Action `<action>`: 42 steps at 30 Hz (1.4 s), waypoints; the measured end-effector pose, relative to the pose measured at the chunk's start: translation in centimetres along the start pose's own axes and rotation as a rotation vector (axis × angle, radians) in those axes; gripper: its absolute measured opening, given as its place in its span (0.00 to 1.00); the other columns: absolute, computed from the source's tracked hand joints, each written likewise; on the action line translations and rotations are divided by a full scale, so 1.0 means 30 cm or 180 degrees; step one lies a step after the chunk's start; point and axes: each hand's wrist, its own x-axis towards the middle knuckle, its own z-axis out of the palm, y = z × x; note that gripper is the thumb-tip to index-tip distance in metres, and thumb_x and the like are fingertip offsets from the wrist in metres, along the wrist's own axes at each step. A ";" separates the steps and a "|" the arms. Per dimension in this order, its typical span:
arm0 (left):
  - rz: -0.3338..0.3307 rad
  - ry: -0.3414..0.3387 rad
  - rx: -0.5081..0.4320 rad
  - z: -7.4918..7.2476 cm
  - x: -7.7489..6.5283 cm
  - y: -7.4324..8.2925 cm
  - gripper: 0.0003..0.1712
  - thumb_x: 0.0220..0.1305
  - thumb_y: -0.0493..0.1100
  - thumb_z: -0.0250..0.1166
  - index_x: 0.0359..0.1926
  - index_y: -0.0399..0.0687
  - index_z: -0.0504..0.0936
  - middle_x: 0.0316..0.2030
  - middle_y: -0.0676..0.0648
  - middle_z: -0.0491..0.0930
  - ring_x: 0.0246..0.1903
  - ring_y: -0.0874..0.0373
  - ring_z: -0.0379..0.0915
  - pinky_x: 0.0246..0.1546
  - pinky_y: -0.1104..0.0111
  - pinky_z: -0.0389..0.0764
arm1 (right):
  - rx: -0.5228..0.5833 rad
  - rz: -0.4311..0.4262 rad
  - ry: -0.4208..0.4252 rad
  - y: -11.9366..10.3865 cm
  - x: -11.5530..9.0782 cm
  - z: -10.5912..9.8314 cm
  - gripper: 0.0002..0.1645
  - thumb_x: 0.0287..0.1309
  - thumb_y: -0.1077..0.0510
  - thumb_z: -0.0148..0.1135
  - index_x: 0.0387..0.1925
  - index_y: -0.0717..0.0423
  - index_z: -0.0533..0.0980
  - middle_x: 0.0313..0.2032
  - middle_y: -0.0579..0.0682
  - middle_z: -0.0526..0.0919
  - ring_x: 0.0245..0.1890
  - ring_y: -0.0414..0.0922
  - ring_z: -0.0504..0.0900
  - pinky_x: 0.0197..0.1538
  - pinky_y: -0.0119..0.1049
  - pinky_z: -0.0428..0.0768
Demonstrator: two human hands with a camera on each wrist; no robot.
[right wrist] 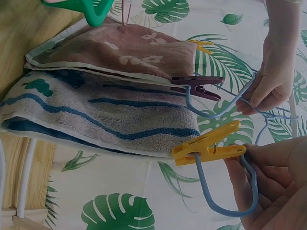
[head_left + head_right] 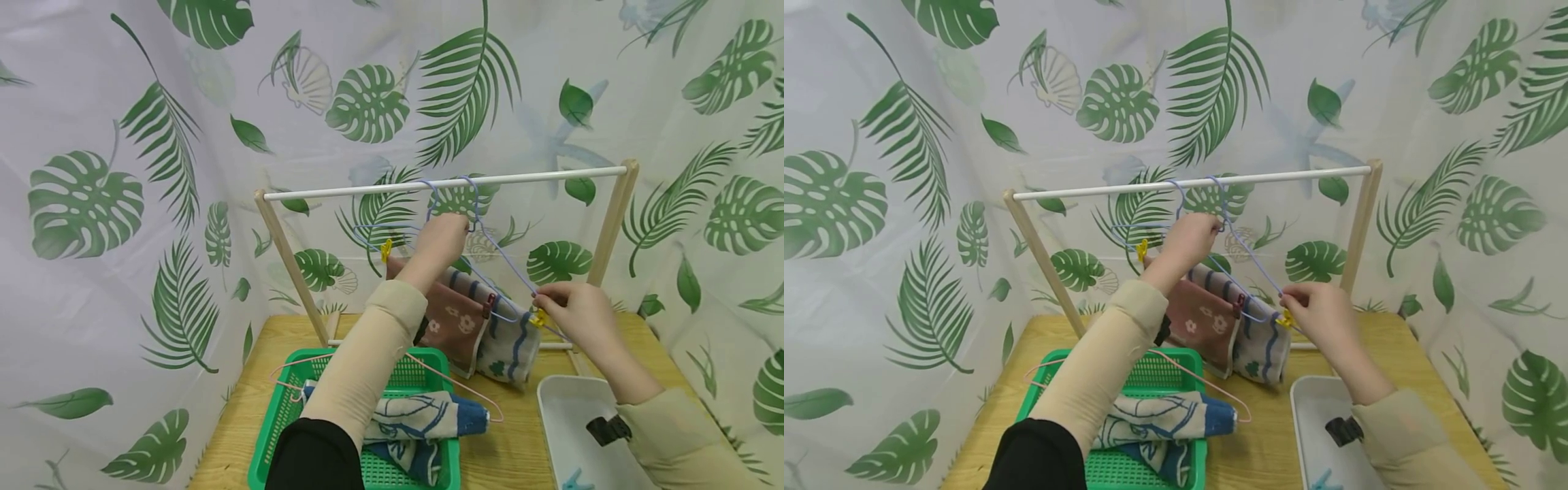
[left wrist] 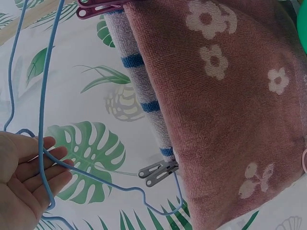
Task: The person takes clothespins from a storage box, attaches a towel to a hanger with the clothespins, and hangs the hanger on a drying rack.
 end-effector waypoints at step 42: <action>0.0926 0.0678 -0.0057 -0.003 -0.117 -0.115 0.15 0.84 0.45 0.56 0.59 0.48 0.85 0.52 0.49 0.89 0.51 0.56 0.86 0.53 0.66 0.88 | -0.0478 -0.0253 0.0057 0.045 -0.038 -0.003 0.11 0.70 0.61 0.67 0.47 0.64 0.89 0.39 0.64 0.92 0.35 0.57 0.90 0.32 0.49 0.85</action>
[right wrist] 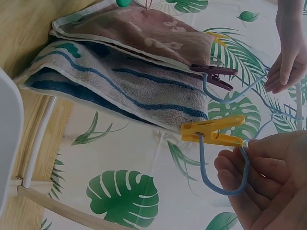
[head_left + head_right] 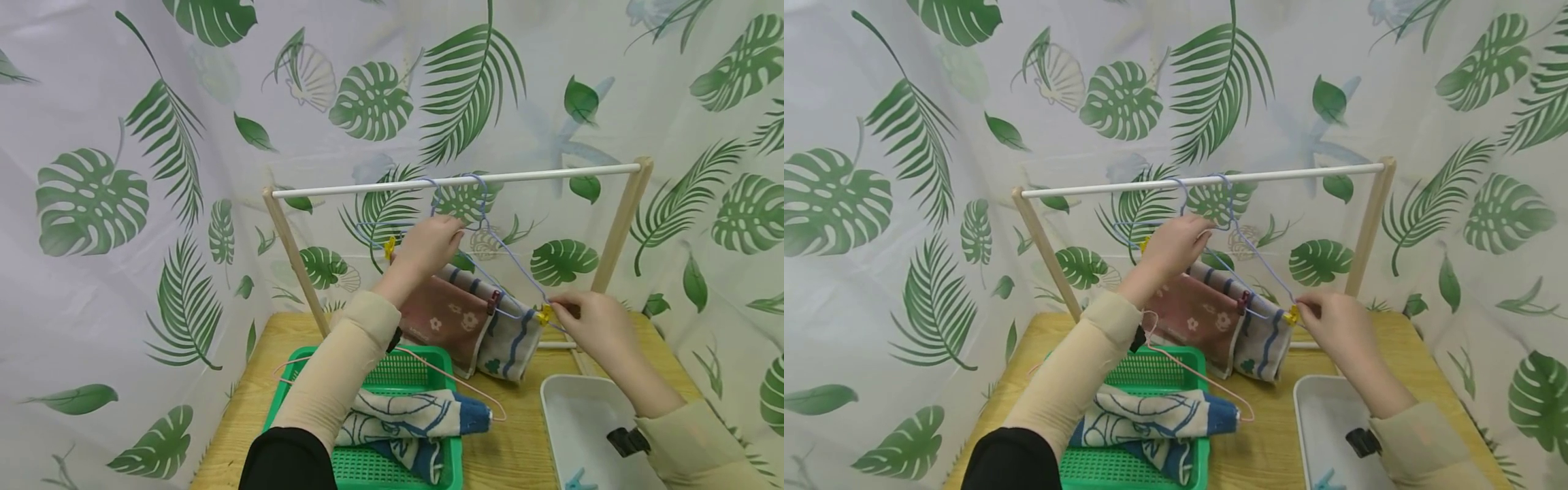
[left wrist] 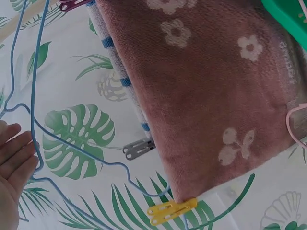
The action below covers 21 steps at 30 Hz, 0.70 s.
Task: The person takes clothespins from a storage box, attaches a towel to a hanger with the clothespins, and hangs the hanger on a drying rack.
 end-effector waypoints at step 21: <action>0.0405 0.0509 0.0182 0.013 -0.215 -0.118 0.11 0.78 0.41 0.64 0.54 0.47 0.89 0.46 0.49 0.91 0.45 0.54 0.89 0.46 0.64 0.90 | -0.0423 -0.0242 0.0404 0.066 -0.085 -0.017 0.14 0.63 0.64 0.71 0.48 0.70 0.87 0.33 0.66 0.91 0.24 0.57 0.87 0.21 0.47 0.81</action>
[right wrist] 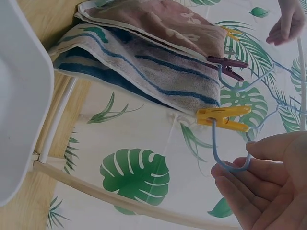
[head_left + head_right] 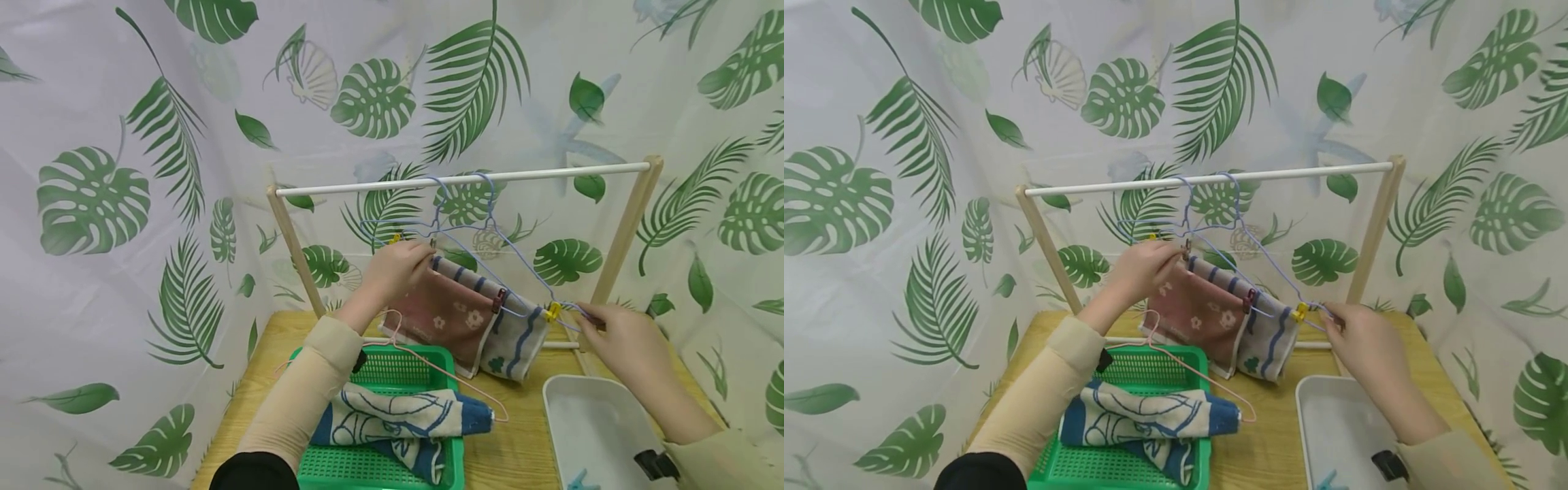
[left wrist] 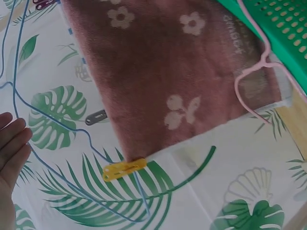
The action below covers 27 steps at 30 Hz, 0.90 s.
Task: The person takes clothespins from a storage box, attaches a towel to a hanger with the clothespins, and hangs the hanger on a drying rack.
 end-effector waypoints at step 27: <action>-0.0883 -0.0708 -0.0262 0.110 -0.422 -0.154 0.07 0.75 0.39 0.67 0.45 0.45 0.91 0.41 0.46 0.92 0.39 0.50 0.90 0.42 0.57 0.91 | 0.0052 0.0470 -0.0559 0.134 -0.140 0.037 0.13 0.64 0.64 0.69 0.45 0.72 0.86 0.38 0.67 0.91 0.35 0.65 0.90 0.33 0.59 0.86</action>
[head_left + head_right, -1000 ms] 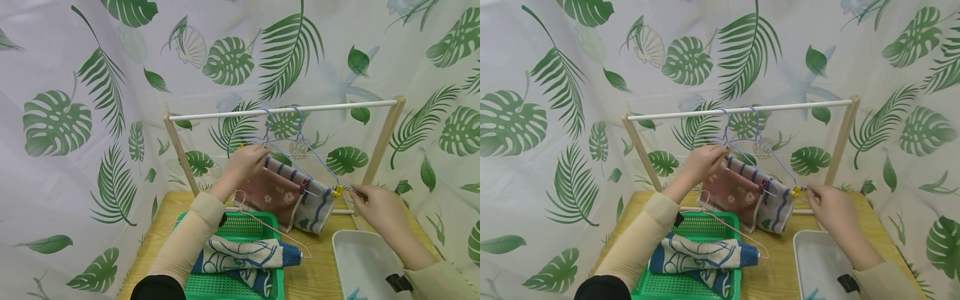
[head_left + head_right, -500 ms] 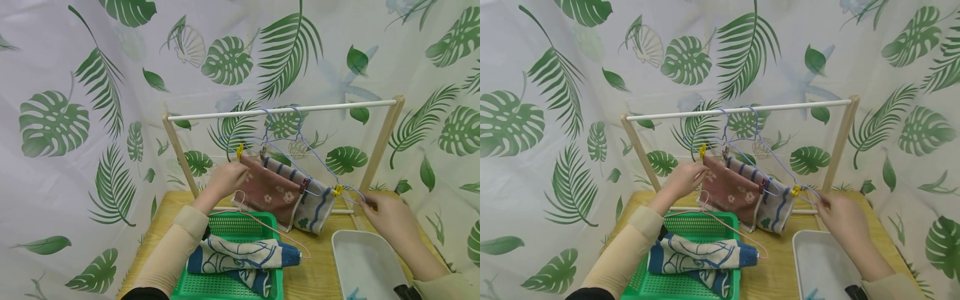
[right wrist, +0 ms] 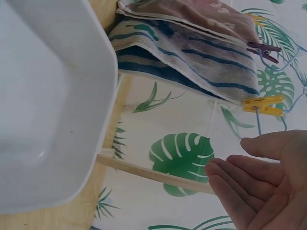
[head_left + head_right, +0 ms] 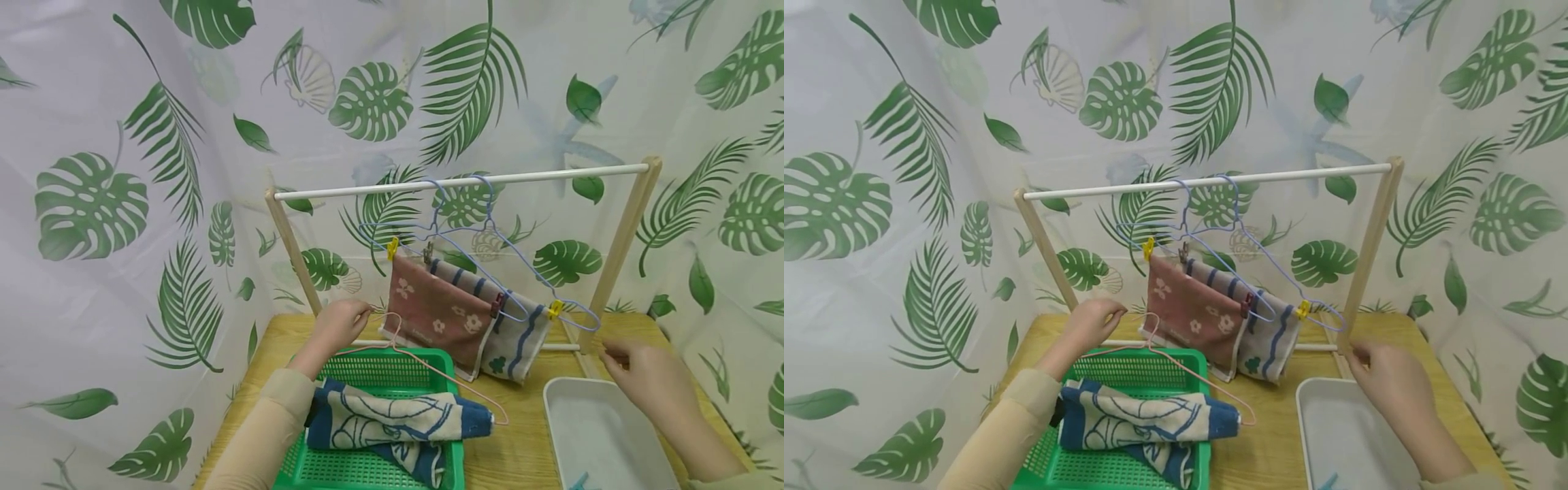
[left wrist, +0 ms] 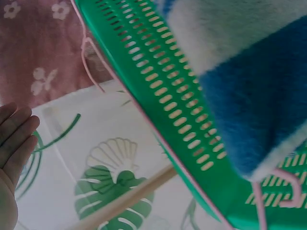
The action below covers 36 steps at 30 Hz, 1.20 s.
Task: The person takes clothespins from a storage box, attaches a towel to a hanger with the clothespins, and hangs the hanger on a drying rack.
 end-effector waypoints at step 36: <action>-0.0831 -0.0839 -0.0009 0.128 -0.157 -0.141 0.12 0.78 0.42 0.63 0.39 0.46 0.91 0.31 0.49 0.88 0.28 0.57 0.80 0.35 0.59 0.85 | 0.0391 0.0913 -0.1493 0.217 -0.194 0.223 0.16 0.70 0.57 0.66 0.46 0.68 0.87 0.38 0.59 0.92 0.37 0.54 0.90 0.42 0.53 0.89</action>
